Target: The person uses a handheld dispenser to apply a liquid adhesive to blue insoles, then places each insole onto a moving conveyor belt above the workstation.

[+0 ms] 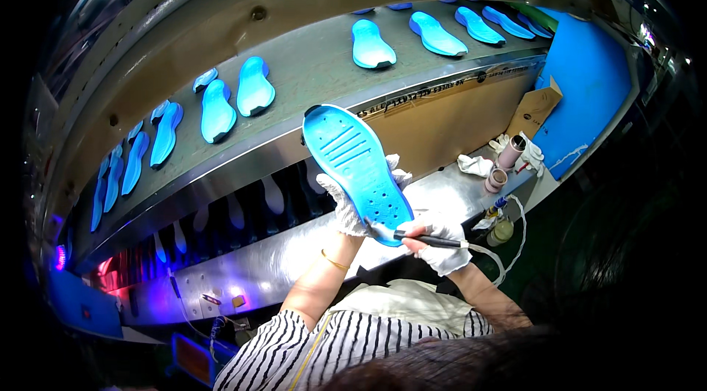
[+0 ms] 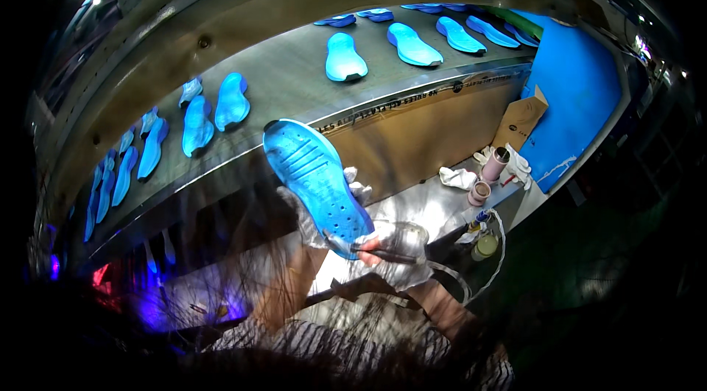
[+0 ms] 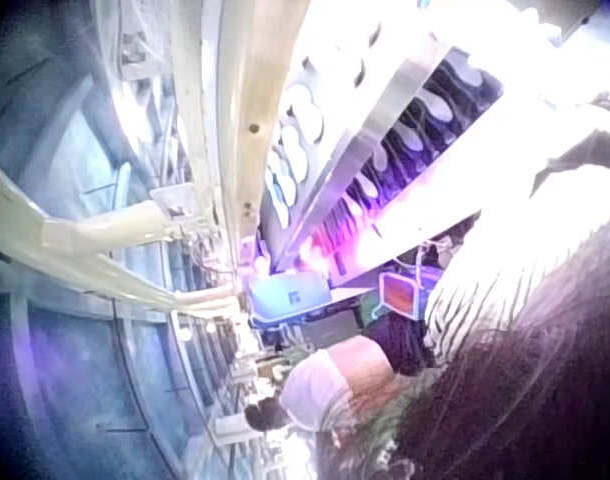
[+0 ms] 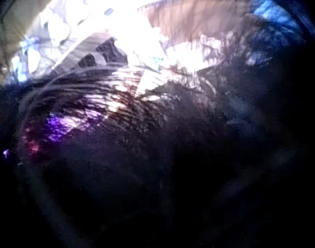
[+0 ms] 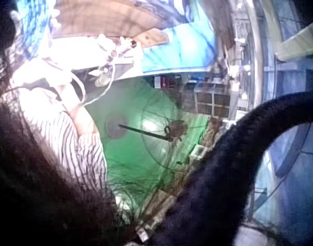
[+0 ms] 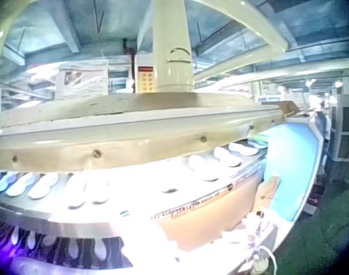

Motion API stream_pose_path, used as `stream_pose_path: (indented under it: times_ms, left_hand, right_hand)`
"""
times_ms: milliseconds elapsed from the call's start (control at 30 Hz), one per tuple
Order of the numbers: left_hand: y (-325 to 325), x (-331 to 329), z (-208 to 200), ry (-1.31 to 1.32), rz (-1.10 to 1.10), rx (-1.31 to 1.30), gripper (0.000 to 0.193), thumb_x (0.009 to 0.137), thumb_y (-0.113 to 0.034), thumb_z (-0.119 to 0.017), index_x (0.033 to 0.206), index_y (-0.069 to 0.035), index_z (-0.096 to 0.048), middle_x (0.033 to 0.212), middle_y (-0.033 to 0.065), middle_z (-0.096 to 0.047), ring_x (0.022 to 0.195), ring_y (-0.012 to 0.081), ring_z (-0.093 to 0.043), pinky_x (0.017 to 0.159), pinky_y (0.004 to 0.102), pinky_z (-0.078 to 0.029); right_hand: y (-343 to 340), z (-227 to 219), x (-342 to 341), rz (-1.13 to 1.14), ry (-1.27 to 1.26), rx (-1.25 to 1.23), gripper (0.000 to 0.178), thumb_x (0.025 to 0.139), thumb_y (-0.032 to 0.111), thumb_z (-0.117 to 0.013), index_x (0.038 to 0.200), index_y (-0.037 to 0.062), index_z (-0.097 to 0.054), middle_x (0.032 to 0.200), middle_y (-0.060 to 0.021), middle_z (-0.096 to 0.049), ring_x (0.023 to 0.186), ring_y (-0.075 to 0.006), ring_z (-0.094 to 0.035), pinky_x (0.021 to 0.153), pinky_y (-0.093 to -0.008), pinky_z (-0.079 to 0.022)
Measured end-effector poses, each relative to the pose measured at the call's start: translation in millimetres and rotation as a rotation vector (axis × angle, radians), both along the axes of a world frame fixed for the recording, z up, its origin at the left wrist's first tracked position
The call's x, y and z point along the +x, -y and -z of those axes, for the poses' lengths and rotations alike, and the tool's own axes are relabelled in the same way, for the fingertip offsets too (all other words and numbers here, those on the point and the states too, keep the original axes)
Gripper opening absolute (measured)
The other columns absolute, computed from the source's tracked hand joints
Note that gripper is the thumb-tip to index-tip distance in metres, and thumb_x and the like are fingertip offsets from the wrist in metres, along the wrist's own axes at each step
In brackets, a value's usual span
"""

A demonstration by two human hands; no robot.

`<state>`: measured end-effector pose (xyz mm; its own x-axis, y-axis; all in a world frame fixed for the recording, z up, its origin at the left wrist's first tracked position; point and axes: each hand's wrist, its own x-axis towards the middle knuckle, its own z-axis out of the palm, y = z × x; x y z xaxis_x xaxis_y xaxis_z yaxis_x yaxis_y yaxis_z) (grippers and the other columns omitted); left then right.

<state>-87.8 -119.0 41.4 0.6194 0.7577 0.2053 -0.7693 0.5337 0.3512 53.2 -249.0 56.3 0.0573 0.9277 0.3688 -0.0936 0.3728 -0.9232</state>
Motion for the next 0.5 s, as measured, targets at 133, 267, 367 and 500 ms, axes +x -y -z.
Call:
stream_pose_path:
  times_ms: [133,267,367,500]
  left_hand:
    - [-3.8,0.3,-11.2,0.150,0.029,0.113,0.114,0.057,-0.083,-0.050,0.137,-0.004,-0.031,0.128,0.0226,-0.048,0.106,0.0390,-0.056,0.096,0.0526,-0.042]
    - [-3.7,-7.1,-26.3,-0.015,0.136,0.269,0.115,0.054,-0.079,-0.058,0.136,-0.002,-0.032,0.131,0.0205,-0.045,0.116,0.0365,-0.050,0.091,0.0476,-0.049]
    - [-0.6,-11.5,-36.6,-0.160,0.158,0.316,0.108,0.058,-0.073,-0.064,0.133,0.000,-0.037,0.127,0.0199,-0.048,0.112,0.0301,-0.053,0.090,0.0429,-0.050]
    - [-5.4,-15.5,-38.3,-0.411,0.140,0.372,0.095,0.067,-0.066,-0.063,0.130,0.001,-0.041,0.122,0.0179,-0.052,0.106,0.0253,-0.055,0.088,0.0390,-0.050]
  right_hand:
    - [3.0,3.6,6.8,-0.238,-0.392,-0.347,0.014,0.075,-0.003,-0.068,0.086,0.0003,-0.060,0.089,-0.0152,-0.065,0.068,-0.0152,-0.062,0.059,-0.0236,-0.050]
    - [-0.8,4.2,12.1,0.087,-0.019,-0.119,0.015,0.075,-0.002,-0.070,0.085,0.0042,-0.061,0.082,-0.0061,-0.066,0.075,-0.0123,-0.063,0.066,-0.0261,-0.054]
    - [-3.7,0.5,20.1,-0.054,0.041,-0.220,0.014,0.072,0.002,-0.074,0.083,0.0042,-0.066,0.077,-0.0055,-0.066,0.074,-0.0120,-0.063,0.066,-0.0251,-0.051]
    - [-13.8,5.1,25.4,-0.242,-0.036,-0.411,0.013,0.071,-0.001,-0.073,0.081,0.0009,-0.066,0.086,-0.0080,-0.066,0.077,-0.0140,-0.063,0.069,-0.0247,-0.053]
